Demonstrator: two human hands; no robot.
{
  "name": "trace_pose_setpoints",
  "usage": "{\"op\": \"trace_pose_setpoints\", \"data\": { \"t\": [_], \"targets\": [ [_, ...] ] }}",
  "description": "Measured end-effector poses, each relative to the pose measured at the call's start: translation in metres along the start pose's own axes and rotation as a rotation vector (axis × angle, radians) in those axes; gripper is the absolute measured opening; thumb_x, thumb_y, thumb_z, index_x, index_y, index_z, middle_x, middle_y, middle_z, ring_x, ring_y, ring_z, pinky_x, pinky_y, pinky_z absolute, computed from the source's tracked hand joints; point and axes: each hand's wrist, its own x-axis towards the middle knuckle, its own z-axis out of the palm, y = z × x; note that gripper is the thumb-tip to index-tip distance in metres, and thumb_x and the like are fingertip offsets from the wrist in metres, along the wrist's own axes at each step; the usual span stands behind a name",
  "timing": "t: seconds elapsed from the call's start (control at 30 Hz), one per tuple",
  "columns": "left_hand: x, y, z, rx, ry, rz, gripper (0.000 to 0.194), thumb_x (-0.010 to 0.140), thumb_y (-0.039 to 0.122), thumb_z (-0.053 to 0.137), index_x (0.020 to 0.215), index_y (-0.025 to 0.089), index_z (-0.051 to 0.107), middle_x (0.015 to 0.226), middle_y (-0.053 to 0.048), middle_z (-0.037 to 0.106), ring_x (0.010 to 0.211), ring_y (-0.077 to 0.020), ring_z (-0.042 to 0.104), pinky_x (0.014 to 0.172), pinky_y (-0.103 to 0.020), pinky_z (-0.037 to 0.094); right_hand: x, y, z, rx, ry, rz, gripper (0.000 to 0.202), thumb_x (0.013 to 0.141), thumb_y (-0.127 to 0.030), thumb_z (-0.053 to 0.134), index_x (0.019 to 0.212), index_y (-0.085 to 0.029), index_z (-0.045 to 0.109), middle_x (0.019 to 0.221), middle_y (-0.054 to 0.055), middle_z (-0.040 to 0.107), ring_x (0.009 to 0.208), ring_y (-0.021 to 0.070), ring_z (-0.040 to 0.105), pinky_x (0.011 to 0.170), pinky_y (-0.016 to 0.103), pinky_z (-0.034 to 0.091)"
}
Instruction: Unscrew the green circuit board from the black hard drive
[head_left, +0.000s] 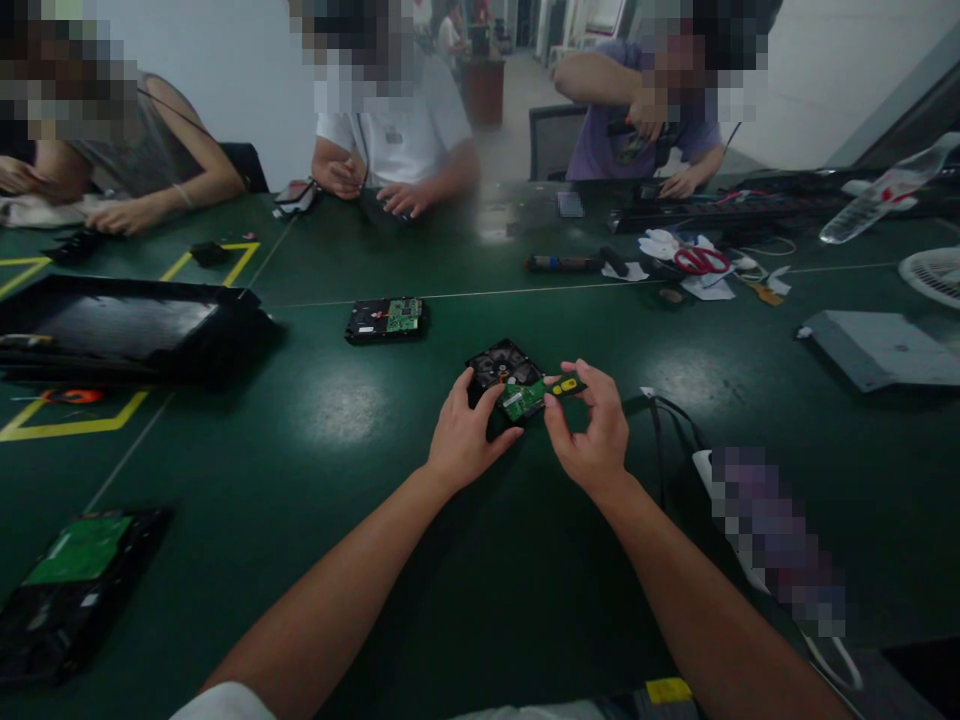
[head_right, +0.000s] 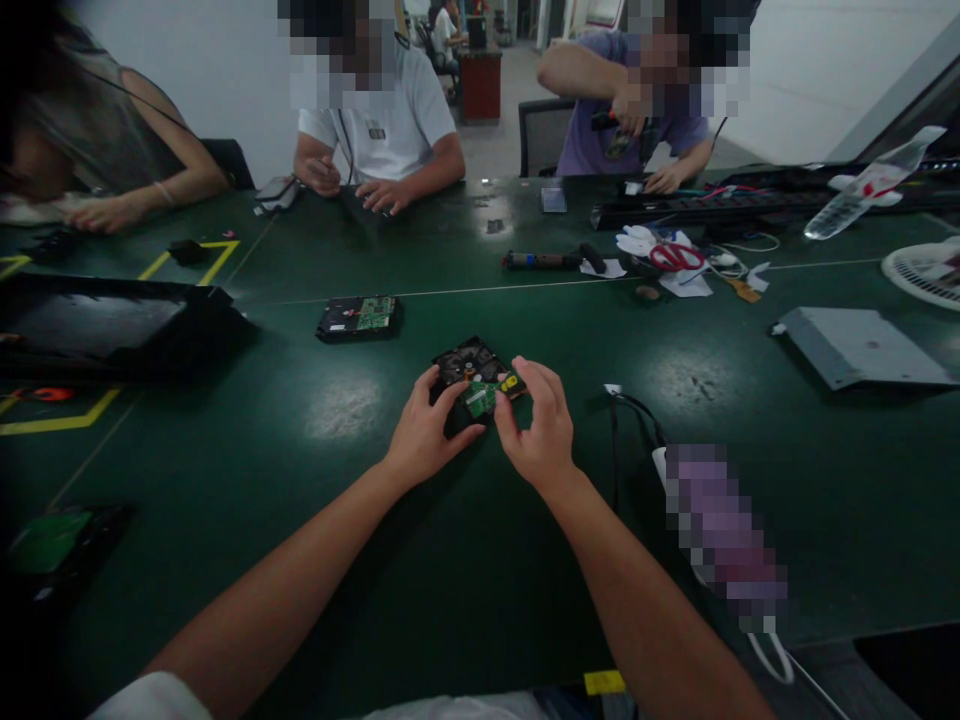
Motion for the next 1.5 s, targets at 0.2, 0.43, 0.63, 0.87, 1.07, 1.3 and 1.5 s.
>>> {"op": "trace_pose_setpoints", "data": {
  "t": [0.2,0.43,0.63,0.87,1.07,1.3,1.5],
  "targets": [
    [0.0,-0.0007,0.0003,0.001,-0.002,0.005,0.068,0.088,0.05,0.078,0.147,0.026,0.054,0.167,-0.019,0.026,0.154,-0.0431,0.034,0.118,-0.063,0.043,0.0036,-0.0004,0.0001,-0.036,0.017,-0.005,0.072,0.096,-0.02,0.071,0.158,-0.031,0.037,0.131,0.011,0.068,0.108,0.0252,0.072,0.081,0.043,0.069],
    [-0.0002,-0.0014,0.001,0.004,0.011,0.017,0.069,0.088,0.052,0.077,0.148,0.029,0.052,0.168,-0.017,0.026,0.154,-0.0429,0.034,0.117,-0.064,0.044,0.0038,-0.0015,-0.0003,-0.013,-0.002,-0.004,0.074,0.098,-0.021,0.066,0.162,-0.032,0.032,0.131,0.011,0.069,0.108,0.0255,0.073,0.092,0.049,0.067],
    [0.0,-0.0013,0.0015,0.024,0.013,0.031,0.071,0.089,0.053,0.076,0.15,0.028,0.052,0.168,-0.018,0.025,0.154,-0.0429,0.034,0.117,-0.063,0.044,0.0001,-0.0017,0.0035,-0.011,0.005,0.031,0.071,0.1,-0.024,0.066,0.161,-0.031,0.03,0.133,0.01,0.07,0.108,0.0243,0.075,0.089,0.045,0.068],
    [-0.0006,0.0019,-0.0005,0.02,0.021,0.03,0.07,0.089,0.05,0.077,0.151,0.03,0.053,0.168,-0.016,0.026,0.154,-0.0428,0.034,0.117,-0.064,0.044,0.0018,-0.0023,0.0017,-0.039,0.001,-0.001,0.074,0.098,-0.022,0.067,0.161,-0.032,0.03,0.136,0.011,0.069,0.115,0.0266,0.073,0.1,0.053,0.064],
    [0.0002,-0.0002,0.0003,0.026,0.025,0.045,0.071,0.087,0.05,0.079,0.151,0.031,0.053,0.168,-0.016,0.028,0.154,-0.044,0.035,0.116,-0.065,0.044,0.0001,0.0012,0.0047,0.04,-0.028,0.076,0.072,0.102,-0.024,0.06,0.164,-0.029,0.024,0.139,0.014,0.067,0.111,0.0251,0.075,0.095,0.048,0.067],
    [-0.001,-0.0004,0.0017,0.021,0.02,0.042,0.068,0.089,0.051,0.077,0.15,0.029,0.055,0.171,-0.017,0.026,0.155,-0.0441,0.033,0.117,-0.063,0.044,-0.0036,0.0046,0.0054,0.0,0.005,0.053,0.071,0.1,-0.028,0.067,0.16,-0.03,0.029,0.138,0.013,0.067,0.115,0.0272,0.074,0.086,0.045,0.069],
    [-0.0019,-0.001,0.0025,0.033,0.016,0.051,0.067,0.091,0.052,0.075,0.149,0.025,0.057,0.172,-0.019,0.024,0.157,-0.0447,0.031,0.118,-0.062,0.044,-0.0016,0.0014,0.0005,0.007,-0.046,0.05,0.072,0.102,-0.024,0.06,0.164,-0.029,0.023,0.147,0.015,0.06,0.117,0.0275,0.071,0.091,0.049,0.067]
  ]
}}
